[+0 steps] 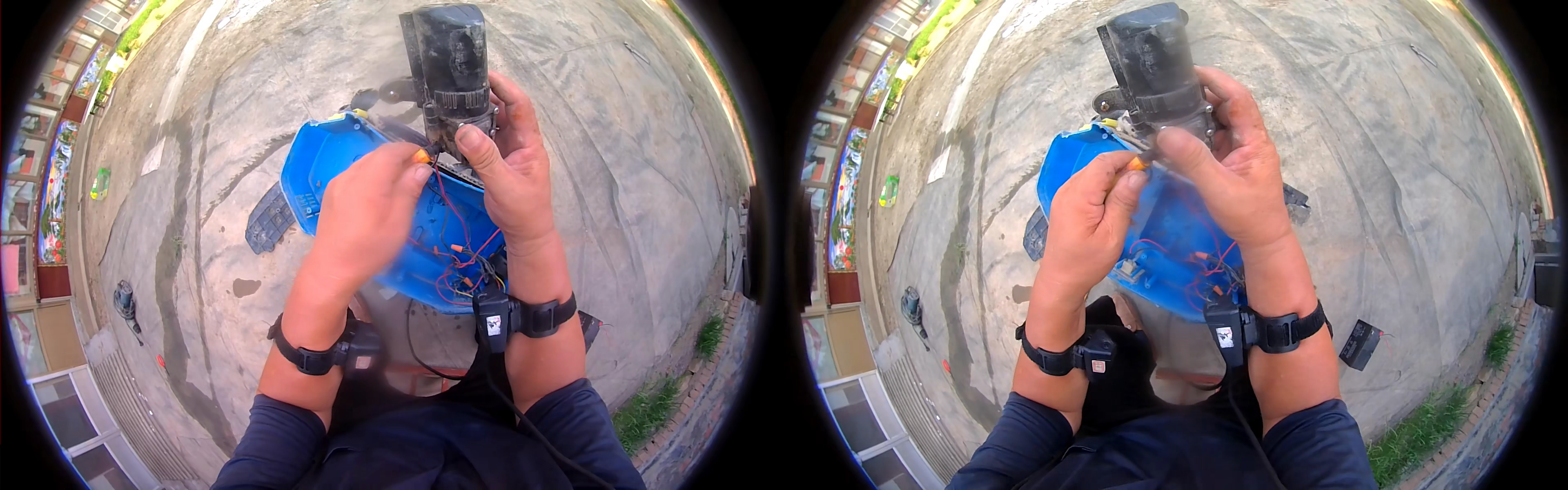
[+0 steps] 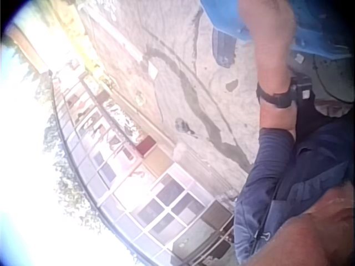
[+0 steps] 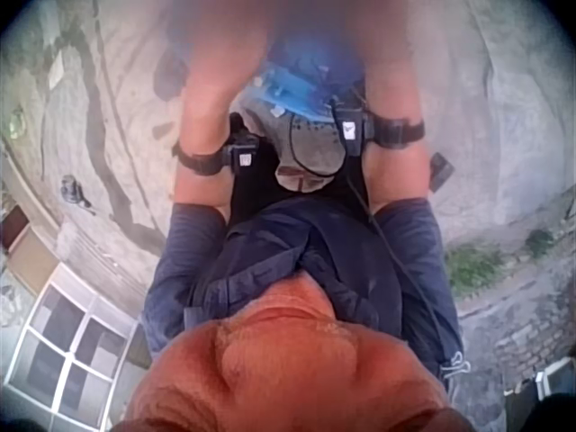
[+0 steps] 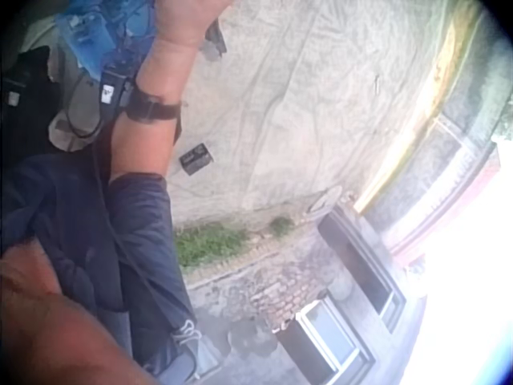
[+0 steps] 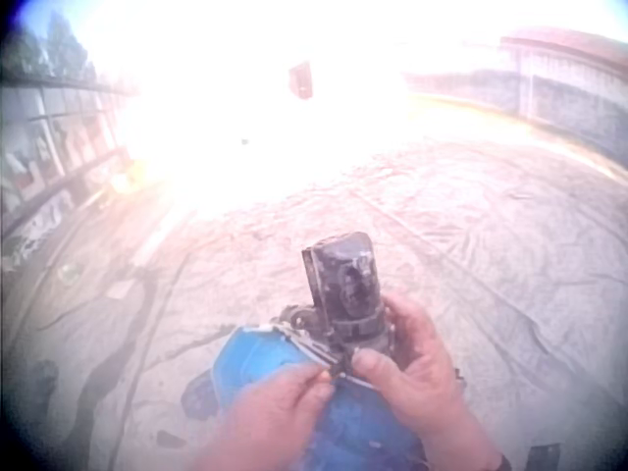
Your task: The person connects a black pump to a blue tank, handling a small orange connector and internal wires. They use a screwdriver to secure the pump and a hose, positioning the pump against the side of the tank.
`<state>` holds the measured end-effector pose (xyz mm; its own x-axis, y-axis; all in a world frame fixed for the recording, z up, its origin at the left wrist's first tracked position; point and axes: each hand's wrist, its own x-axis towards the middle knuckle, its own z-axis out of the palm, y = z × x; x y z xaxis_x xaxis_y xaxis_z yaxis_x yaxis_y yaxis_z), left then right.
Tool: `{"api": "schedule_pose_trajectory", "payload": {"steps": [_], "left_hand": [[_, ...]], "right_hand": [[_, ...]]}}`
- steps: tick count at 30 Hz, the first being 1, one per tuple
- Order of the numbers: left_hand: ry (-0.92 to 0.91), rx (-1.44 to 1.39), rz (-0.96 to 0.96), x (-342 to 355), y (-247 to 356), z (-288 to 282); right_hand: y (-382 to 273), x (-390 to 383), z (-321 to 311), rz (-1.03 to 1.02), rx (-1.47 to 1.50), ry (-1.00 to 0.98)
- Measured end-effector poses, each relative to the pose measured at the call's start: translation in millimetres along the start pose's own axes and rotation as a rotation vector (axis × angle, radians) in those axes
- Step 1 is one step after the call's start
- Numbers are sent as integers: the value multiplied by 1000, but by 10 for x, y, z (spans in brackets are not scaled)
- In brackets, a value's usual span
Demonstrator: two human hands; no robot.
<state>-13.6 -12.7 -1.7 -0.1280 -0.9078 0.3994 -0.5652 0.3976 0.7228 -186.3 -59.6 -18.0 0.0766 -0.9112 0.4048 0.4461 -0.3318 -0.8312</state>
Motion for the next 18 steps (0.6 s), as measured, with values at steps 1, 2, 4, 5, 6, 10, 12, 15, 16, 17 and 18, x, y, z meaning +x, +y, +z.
{"api": "schedule_pose_trajectory", "payload": {"steps": [1,2,4,5,6,10,12,15,16,17,18], "left_hand": [[-16,-34,-52,-1,28,0],[-33,-68,-104,2,43,6],[-26,-94,-118,-3,40,2],[-19,-124,-130,-7,35,1],[-18,-123,-130,-11,16,-1],[-113,-433,-295,-10,-13,-37],[-134,-542,-343,-1,-16,-42],[-171,-730,-383,15,-42,-47],[-182,-775,-432,17,-47,-65],[-193,-820,-482,15,-53,-84],[-196,-826,-480,26,-49,-80]], "right_hand": [[-8,1,-10,-6,-5,0],[-16,1,-20,-11,-11,0],[-12,5,6,-22,-2,-6],[-11,8,16,-32,4,-10],[2,6,11,-32,4,-10],[42,-1,18,-50,-23,-32],[37,5,23,-52,-22,-30],[35,17,21,-103,-83,-50],[49,15,30,-105,-93,-51],[64,13,42,-107,-103,-52],[44,18,33,-108,-110,-50]]}}
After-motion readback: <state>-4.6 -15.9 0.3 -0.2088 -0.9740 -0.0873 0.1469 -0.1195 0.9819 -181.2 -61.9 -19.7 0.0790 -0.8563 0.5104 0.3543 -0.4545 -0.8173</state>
